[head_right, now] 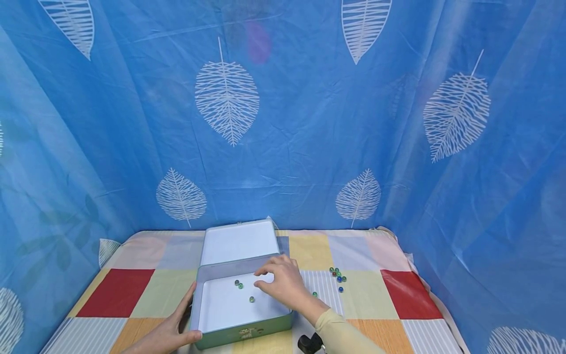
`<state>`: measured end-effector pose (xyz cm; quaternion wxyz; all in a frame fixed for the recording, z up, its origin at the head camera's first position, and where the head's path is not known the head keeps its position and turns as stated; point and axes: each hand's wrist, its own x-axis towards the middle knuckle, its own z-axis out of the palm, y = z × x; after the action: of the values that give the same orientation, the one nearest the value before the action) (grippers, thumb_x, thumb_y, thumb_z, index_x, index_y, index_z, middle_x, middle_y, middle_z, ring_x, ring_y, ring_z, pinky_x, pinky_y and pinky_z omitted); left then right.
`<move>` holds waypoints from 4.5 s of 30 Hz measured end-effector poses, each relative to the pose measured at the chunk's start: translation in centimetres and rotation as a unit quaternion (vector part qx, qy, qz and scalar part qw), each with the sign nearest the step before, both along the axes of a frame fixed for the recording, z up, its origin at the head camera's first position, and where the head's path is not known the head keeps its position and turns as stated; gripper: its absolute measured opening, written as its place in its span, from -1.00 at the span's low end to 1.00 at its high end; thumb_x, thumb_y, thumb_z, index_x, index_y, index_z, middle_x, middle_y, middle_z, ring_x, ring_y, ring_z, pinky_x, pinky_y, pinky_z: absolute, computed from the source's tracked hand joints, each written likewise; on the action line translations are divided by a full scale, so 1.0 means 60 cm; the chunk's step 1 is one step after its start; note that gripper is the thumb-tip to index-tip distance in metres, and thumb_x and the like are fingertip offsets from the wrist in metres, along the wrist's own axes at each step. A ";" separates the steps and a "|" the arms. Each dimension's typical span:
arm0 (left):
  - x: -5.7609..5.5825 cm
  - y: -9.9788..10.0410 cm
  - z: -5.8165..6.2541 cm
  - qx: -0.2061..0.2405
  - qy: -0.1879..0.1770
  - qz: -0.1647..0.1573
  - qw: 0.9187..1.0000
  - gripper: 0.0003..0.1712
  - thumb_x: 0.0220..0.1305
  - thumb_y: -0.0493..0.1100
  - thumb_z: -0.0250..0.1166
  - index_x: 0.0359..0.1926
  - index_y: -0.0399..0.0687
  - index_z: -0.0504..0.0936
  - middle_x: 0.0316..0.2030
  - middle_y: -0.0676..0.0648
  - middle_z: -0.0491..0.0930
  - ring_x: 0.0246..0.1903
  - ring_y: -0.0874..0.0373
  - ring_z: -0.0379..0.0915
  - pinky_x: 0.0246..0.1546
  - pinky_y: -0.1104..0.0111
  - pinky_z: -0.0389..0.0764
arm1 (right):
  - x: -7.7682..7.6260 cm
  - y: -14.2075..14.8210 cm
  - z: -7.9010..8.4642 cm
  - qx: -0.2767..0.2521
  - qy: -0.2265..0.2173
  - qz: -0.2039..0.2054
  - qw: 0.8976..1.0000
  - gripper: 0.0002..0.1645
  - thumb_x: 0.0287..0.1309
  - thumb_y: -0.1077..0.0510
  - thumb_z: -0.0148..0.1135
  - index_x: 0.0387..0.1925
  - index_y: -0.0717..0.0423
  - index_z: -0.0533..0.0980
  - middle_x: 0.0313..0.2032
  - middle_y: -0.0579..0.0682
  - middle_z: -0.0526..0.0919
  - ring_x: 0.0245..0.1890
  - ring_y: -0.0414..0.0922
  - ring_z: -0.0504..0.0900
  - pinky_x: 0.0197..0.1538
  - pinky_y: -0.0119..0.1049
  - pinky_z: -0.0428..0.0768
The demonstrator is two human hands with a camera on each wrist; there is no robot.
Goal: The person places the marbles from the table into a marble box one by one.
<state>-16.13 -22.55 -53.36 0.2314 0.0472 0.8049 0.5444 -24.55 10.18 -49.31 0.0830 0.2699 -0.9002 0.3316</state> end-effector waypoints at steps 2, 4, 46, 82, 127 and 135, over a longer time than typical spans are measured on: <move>0.000 0.001 0.000 -0.003 0.002 -0.001 1.000 0.25 0.38 0.15 0.33 0.64 0.21 -0.48 0.57 -0.38 -0.27 0.43 -0.44 -0.18 0.19 -0.41 0.34 | -0.001 0.005 0.001 -0.005 0.001 -0.005 1.000 -0.81 0.14 0.00 0.54 -0.19 -0.31 0.75 -0.22 -0.38 0.60 -0.03 -0.16 0.47 0.16 0.12 0.39; -0.001 0.000 0.000 -0.006 0.003 0.001 1.000 0.26 0.38 0.16 0.34 0.64 0.19 -0.47 0.57 -0.39 -0.25 0.42 -0.44 -0.16 0.19 -0.41 0.35 | 0.000 0.011 0.004 -0.009 -0.002 -0.011 1.000 -0.81 0.14 -0.01 0.54 -0.18 -0.30 0.75 -0.22 -0.38 0.60 -0.03 -0.15 0.47 0.15 0.12 0.40; -0.002 -0.003 -0.002 0.010 -0.015 0.001 1.000 0.25 0.40 0.12 0.33 0.63 0.27 -0.50 0.58 -0.35 -0.29 0.44 -0.41 -0.22 0.26 -0.47 0.15 | 0.020 0.231 -0.044 0.029 -0.059 -0.189 0.980 -0.72 0.07 0.03 0.58 -0.13 -0.19 0.77 -0.23 -0.23 0.69 0.01 -0.03 0.51 0.05 0.06 0.37; -0.001 0.003 0.000 -0.004 -0.010 0.007 1.000 0.26 0.37 0.18 0.34 0.63 0.26 -0.48 0.58 -0.34 -0.26 0.44 -0.38 -0.18 0.25 -0.44 0.23 | 0.055 0.185 -0.097 0.085 -0.055 -0.242 0.965 -0.75 -0.02 0.00 0.60 -0.24 -0.15 0.78 -0.44 -0.27 0.55 -0.35 -0.20 0.45 -0.33 -0.16 0.40; -0.001 0.000 0.000 -0.004 -0.011 0.004 1.000 0.27 0.37 0.17 0.34 0.63 0.25 -0.49 0.58 -0.34 -0.26 0.44 -0.39 -0.19 0.26 -0.44 0.20 | 0.051 0.176 -0.104 0.089 -0.037 -0.253 0.963 -0.86 0.00 0.02 0.58 -0.47 -0.23 0.69 -0.52 -0.33 0.50 -0.36 -0.19 0.44 -0.34 -0.09 0.40; -0.001 -0.001 -0.001 -0.007 -0.010 0.005 1.000 0.27 0.36 0.18 0.34 0.63 0.25 -0.48 0.58 -0.34 -0.25 0.43 -0.38 -0.15 0.25 -0.43 0.24 | 0.039 0.178 -0.079 0.050 -0.020 -0.244 0.968 -0.91 0.06 0.04 0.55 -0.39 -0.20 0.73 -0.49 -0.32 0.52 -0.31 -0.16 0.48 -0.31 -0.12 0.38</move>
<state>-16.16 -22.59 -53.44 0.2373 0.0362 0.8066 0.5402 -22.18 20.88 -54.06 0.1296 0.0389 -0.9558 0.2610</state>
